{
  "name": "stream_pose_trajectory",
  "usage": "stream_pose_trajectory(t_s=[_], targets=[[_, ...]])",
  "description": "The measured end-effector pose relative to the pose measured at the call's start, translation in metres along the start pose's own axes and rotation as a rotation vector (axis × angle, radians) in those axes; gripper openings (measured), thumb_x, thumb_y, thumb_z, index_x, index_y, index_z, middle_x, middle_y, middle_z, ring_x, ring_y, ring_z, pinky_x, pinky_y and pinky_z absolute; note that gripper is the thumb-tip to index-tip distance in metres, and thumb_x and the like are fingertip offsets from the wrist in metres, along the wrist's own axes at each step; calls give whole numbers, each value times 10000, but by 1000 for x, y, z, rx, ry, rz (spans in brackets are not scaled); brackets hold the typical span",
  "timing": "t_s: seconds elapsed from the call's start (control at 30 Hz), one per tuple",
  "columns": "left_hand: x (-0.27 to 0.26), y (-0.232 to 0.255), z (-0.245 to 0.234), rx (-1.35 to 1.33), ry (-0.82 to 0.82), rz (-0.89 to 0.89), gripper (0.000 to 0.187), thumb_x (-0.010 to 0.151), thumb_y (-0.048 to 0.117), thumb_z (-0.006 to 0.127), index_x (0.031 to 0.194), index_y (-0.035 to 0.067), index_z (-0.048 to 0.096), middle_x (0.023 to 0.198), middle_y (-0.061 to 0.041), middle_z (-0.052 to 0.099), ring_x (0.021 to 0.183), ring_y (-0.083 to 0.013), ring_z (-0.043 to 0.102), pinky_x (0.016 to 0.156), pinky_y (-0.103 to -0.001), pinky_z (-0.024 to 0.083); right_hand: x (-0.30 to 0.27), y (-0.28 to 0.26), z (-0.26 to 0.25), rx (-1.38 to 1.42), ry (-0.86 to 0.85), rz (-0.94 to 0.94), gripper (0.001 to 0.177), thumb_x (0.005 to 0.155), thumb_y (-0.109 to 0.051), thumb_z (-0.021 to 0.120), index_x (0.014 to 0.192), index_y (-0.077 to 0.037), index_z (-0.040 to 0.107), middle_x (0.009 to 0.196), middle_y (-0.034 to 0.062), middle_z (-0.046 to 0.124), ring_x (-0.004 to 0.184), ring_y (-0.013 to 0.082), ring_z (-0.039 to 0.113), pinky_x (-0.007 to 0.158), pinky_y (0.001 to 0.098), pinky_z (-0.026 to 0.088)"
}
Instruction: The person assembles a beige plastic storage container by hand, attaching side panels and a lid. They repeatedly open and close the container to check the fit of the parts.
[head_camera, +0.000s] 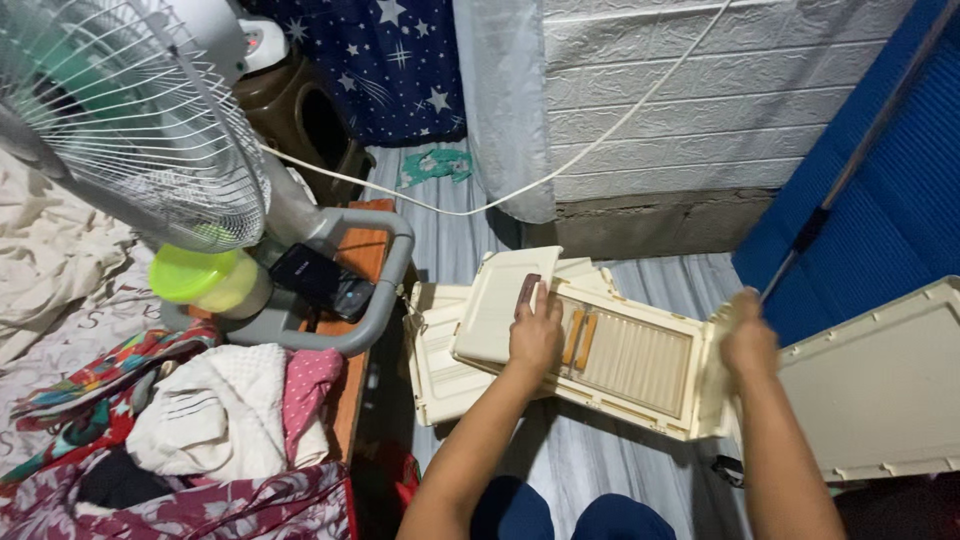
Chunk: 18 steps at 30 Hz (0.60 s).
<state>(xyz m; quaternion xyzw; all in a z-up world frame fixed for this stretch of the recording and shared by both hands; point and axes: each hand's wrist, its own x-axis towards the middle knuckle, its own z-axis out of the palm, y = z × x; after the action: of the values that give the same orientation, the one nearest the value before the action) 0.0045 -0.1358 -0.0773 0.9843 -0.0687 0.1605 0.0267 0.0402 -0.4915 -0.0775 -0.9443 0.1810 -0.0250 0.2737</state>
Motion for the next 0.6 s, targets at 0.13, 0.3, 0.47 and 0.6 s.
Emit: stream_pose_trajectory(t_s=[0.13, 0.3, 0.47, 0.6], targets=[[-2, -7, 37, 36, 60, 4, 538, 877, 236, 632, 1403, 124, 613, 1530, -205, 473, 1146, -370, 595, 698, -456, 620, -12, -52, 25, -28, -55, -163, 858, 865, -85, 630, 1657, -201, 321, 1276, 306, 654, 1150, 464, 647, 995, 520, 513], [-11, -9, 56, -52, -19, 28, 494, 939, 229, 613, 1423, 129, 586, 1546, -154, 474, 1221, -392, 551, 838, -572, 561, -32, -111, 63, -137, -163, -113, 915, 817, -184, 752, 1614, -211, 302, 1386, 267, 556, 1268, 441, 551, 1031, 520, 502], [-26, 6, 32, -149, -373, -19, 711, 776, 113, 758, 1436, 75, 496, 1629, -125, 344, 1361, -402, 408, 1030, -672, 426, -38, -113, 117, -91, -98, -274, 865, 793, -249, 829, 1536, -121, 405, 1407, 286, 521, 1310, 465, 487, 1069, 513, 467], [-18, 10, 33, -106, -435, -22, 755, 725, 104, 816, 1400, 55, 482, 1629, -130, 301, 1417, -397, 351, 1005, -675, 438, -23, -80, 149, 456, -49, -322, 767, 720, -171, 827, 1428, -72, 549, 1475, 221, 536, 1342, 378, 521, 1091, 461, 465]])
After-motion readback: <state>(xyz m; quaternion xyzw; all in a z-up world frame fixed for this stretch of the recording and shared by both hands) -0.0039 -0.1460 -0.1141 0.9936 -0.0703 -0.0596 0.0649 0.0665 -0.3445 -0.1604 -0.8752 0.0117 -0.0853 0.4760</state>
